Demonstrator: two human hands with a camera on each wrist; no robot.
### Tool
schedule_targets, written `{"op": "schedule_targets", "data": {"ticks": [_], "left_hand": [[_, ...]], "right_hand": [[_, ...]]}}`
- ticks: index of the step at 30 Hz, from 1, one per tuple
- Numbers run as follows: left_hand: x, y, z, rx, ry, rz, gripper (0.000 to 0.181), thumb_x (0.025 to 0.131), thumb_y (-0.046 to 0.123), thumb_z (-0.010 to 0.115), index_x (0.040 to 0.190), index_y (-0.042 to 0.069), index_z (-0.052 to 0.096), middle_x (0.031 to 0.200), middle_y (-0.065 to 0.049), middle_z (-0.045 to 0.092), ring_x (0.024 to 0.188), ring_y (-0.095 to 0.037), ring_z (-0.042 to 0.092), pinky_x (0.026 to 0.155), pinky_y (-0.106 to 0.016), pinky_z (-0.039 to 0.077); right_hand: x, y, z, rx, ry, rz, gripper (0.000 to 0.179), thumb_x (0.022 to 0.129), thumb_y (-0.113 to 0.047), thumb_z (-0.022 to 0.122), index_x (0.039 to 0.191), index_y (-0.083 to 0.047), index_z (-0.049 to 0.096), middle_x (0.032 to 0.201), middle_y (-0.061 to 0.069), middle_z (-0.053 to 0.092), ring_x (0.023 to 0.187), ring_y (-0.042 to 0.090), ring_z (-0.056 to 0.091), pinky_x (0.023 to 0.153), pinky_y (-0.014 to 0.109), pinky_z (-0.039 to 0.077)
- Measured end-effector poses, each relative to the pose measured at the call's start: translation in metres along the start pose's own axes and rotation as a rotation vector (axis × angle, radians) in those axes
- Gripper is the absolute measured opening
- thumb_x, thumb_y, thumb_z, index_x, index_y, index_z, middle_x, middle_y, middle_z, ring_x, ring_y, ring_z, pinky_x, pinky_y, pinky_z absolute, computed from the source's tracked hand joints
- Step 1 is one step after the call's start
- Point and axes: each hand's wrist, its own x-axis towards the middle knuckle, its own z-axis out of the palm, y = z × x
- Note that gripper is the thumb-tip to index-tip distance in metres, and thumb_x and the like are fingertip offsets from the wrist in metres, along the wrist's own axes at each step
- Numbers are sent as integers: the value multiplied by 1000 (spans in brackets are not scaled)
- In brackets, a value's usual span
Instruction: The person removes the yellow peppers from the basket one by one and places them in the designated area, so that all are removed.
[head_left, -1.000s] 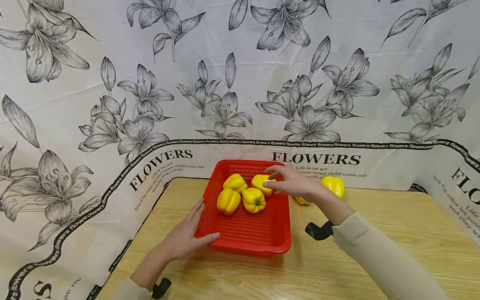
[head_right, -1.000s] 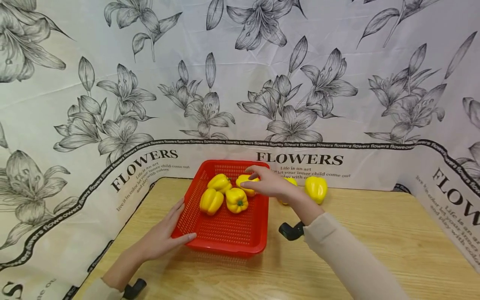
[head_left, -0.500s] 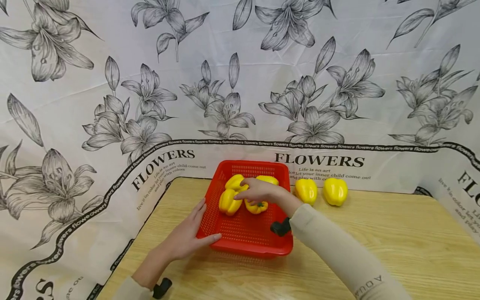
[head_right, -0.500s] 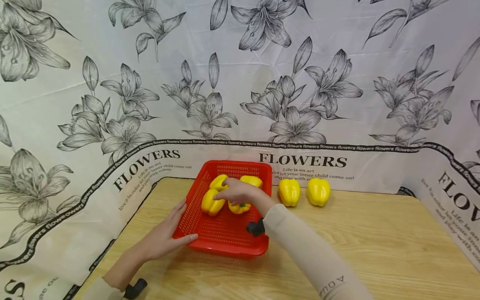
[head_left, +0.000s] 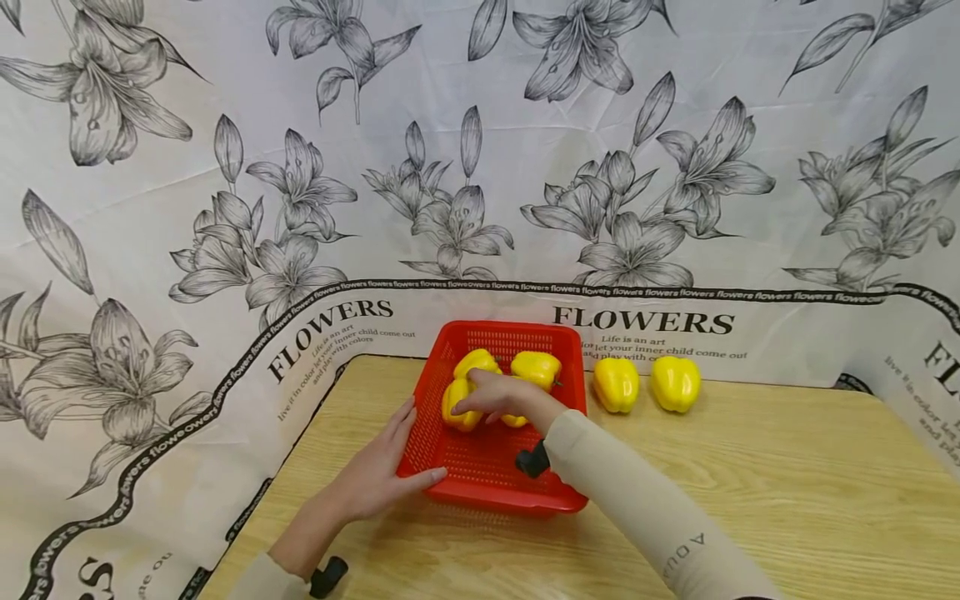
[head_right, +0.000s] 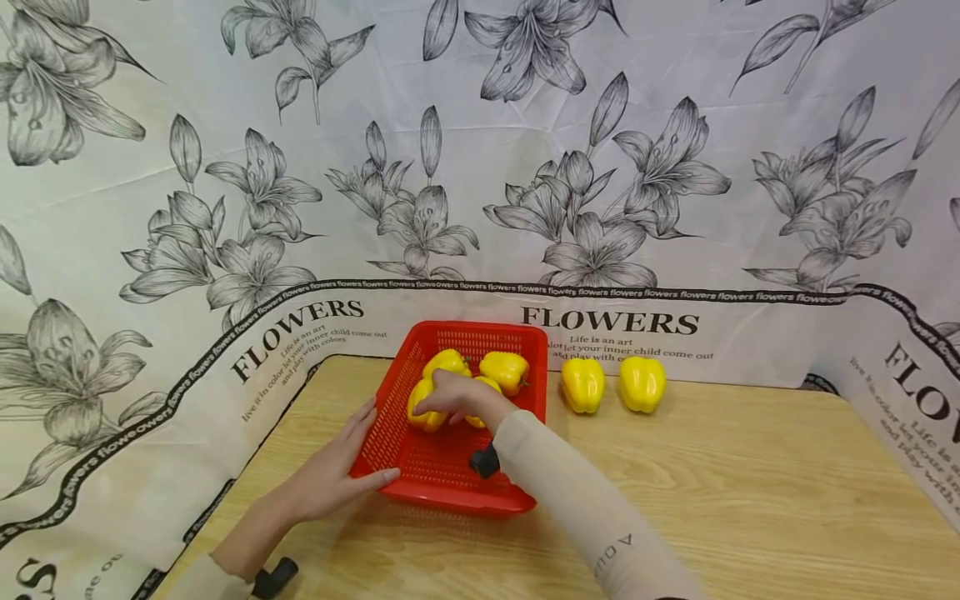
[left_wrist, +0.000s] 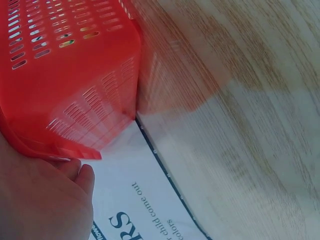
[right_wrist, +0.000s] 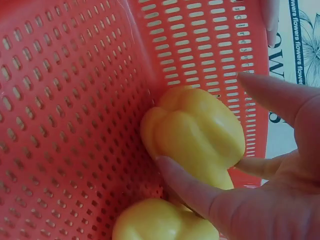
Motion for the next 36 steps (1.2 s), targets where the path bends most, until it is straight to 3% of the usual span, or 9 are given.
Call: {"op": "schedule_targets", "data": {"ticks": [9, 14, 24, 36], "left_hand": [[0, 0, 0, 10, -1, -2, 110, 87, 76, 60, 166, 17, 12, 172, 10, 6, 153, -25, 25, 118, -52, 34], [0, 1, 0, 2, -1, -3, 107, 88, 71, 64, 166, 17, 12, 172, 10, 6, 153, -26, 26, 118, -53, 34], [1, 3, -2, 11, 5, 3, 107, 89, 69, 64, 166, 15, 13, 172, 6, 6, 153, -29, 26, 119, -54, 33], [-1, 4, -1, 16, -1, -3, 110, 87, 73, 63, 166, 15, 13, 172, 7, 6, 153, -29, 26, 118, -54, 34]], "right_hand": [[13, 1, 2, -41, 42, -24, 76, 93, -24, 76, 155, -7, 36, 134, 14, 50, 110, 28, 55, 99, 48, 53], [17, 2, 7, -64, 60, -38, 71, 92, -20, 77, 152, -6, 41, 134, 13, 52, 112, 28, 54, 97, 45, 54], [18, 0, 12, -130, 49, -59, 61, 91, -23, 77, 141, -6, 48, 119, 9, 56, 108, 27, 55, 96, 45, 53], [12, 4, 14, -111, 27, -83, 63, 89, -21, 80, 142, -4, 50, 122, 8, 57, 110, 26, 54, 102, 47, 50]]}}
